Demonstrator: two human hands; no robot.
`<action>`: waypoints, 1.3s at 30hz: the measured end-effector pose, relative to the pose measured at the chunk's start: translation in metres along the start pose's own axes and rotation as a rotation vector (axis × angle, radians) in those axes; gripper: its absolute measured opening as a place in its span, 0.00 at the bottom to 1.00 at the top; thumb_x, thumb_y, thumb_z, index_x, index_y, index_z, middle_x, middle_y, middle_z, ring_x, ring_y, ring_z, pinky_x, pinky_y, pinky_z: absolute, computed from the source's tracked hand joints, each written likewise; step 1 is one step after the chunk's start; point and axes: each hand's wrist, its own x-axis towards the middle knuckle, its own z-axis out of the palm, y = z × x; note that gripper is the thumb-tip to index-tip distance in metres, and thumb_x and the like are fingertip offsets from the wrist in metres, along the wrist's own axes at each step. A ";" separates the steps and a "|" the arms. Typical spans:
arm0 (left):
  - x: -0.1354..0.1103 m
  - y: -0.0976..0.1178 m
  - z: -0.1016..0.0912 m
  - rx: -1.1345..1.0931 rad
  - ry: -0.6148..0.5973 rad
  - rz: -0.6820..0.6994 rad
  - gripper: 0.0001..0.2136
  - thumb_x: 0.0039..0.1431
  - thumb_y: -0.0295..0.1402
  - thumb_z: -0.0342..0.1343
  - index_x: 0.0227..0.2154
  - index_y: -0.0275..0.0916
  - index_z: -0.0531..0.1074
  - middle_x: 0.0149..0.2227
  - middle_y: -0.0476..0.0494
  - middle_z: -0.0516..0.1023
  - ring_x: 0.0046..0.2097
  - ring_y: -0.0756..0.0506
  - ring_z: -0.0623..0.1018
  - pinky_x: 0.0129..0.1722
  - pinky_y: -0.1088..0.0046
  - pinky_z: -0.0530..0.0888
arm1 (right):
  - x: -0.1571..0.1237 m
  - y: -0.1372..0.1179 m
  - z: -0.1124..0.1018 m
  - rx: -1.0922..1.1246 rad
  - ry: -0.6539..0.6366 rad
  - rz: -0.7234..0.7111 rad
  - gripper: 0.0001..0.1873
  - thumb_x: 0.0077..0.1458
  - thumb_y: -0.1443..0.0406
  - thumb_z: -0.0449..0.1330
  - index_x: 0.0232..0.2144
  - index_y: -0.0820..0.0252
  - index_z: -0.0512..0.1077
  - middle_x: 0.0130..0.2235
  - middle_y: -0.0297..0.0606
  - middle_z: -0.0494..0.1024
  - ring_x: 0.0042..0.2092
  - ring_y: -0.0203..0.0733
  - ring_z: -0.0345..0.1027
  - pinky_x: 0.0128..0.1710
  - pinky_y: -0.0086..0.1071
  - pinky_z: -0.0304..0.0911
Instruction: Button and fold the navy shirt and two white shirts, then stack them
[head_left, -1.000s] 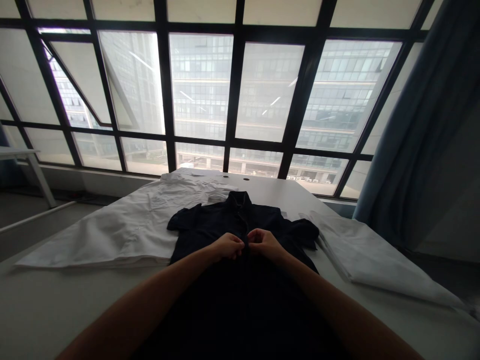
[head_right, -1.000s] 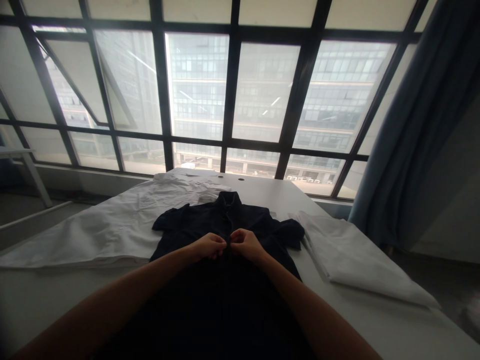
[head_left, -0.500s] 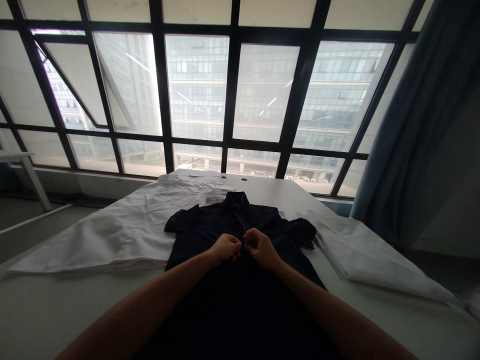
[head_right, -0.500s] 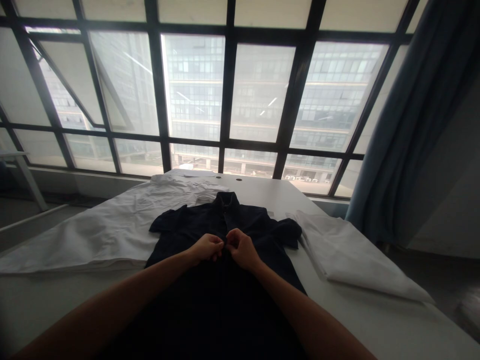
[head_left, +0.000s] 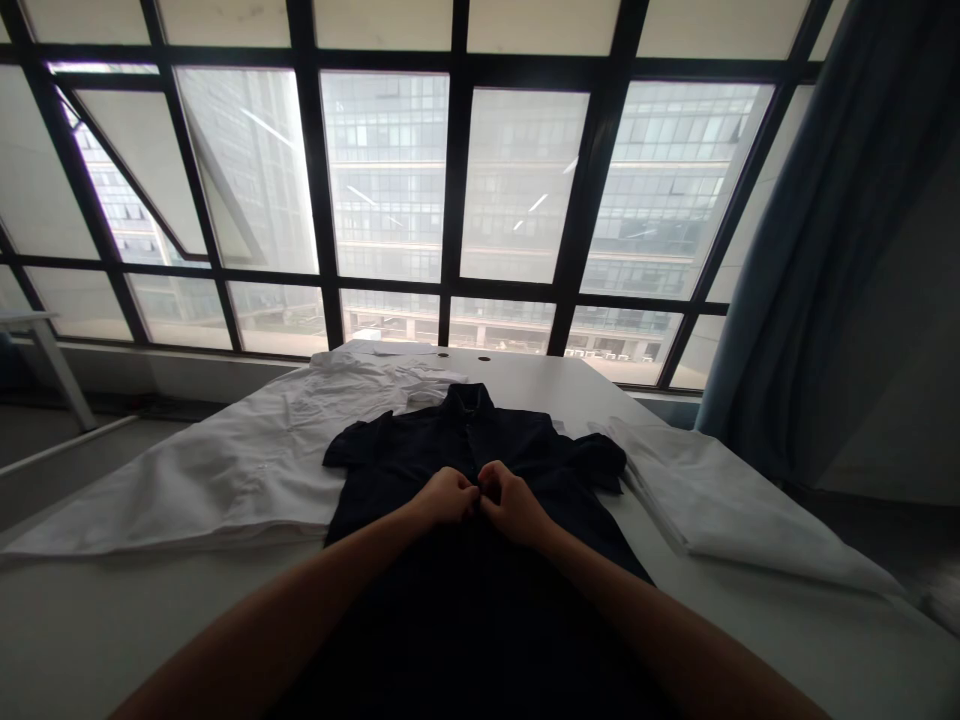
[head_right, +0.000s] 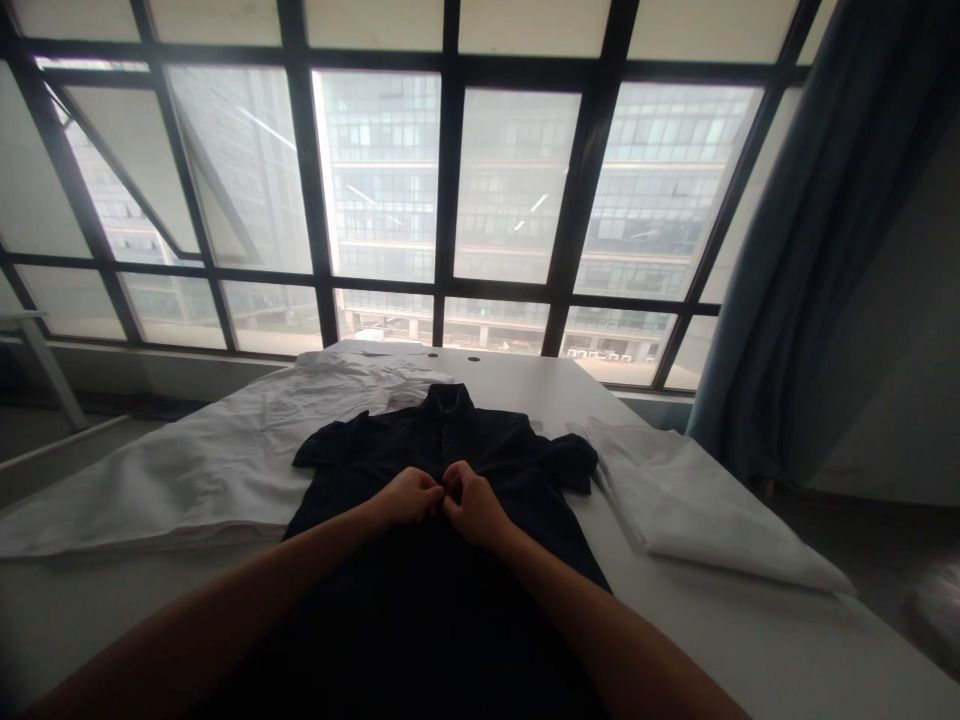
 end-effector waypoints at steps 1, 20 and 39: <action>-0.001 0.000 -0.001 0.048 0.004 -0.002 0.14 0.59 0.34 0.53 0.19 0.34 0.73 0.15 0.50 0.68 0.17 0.53 0.65 0.18 0.78 0.57 | 0.000 -0.001 0.001 -0.025 -0.010 -0.016 0.12 0.47 0.72 0.57 0.36 0.58 0.64 0.28 0.30 0.71 0.28 0.35 0.64 0.30 0.28 0.58; 0.007 -0.011 0.000 -0.011 -0.018 -0.071 0.19 0.55 0.45 0.58 0.18 0.34 0.70 0.15 0.52 0.66 0.15 0.56 0.60 0.16 0.77 0.52 | -0.001 0.002 -0.007 0.005 -0.044 -0.042 0.11 0.46 0.74 0.59 0.34 0.58 0.69 0.30 0.33 0.76 0.32 0.37 0.70 0.35 0.29 0.63; -0.001 -0.001 -0.010 -0.012 -0.135 -0.058 0.13 0.56 0.34 0.54 0.18 0.37 0.64 0.17 0.53 0.67 0.15 0.56 0.62 0.16 0.78 0.54 | 0.001 0.012 -0.019 0.009 -0.114 -0.034 0.11 0.43 0.74 0.60 0.32 0.60 0.71 0.31 0.34 0.77 0.33 0.38 0.71 0.35 0.29 0.64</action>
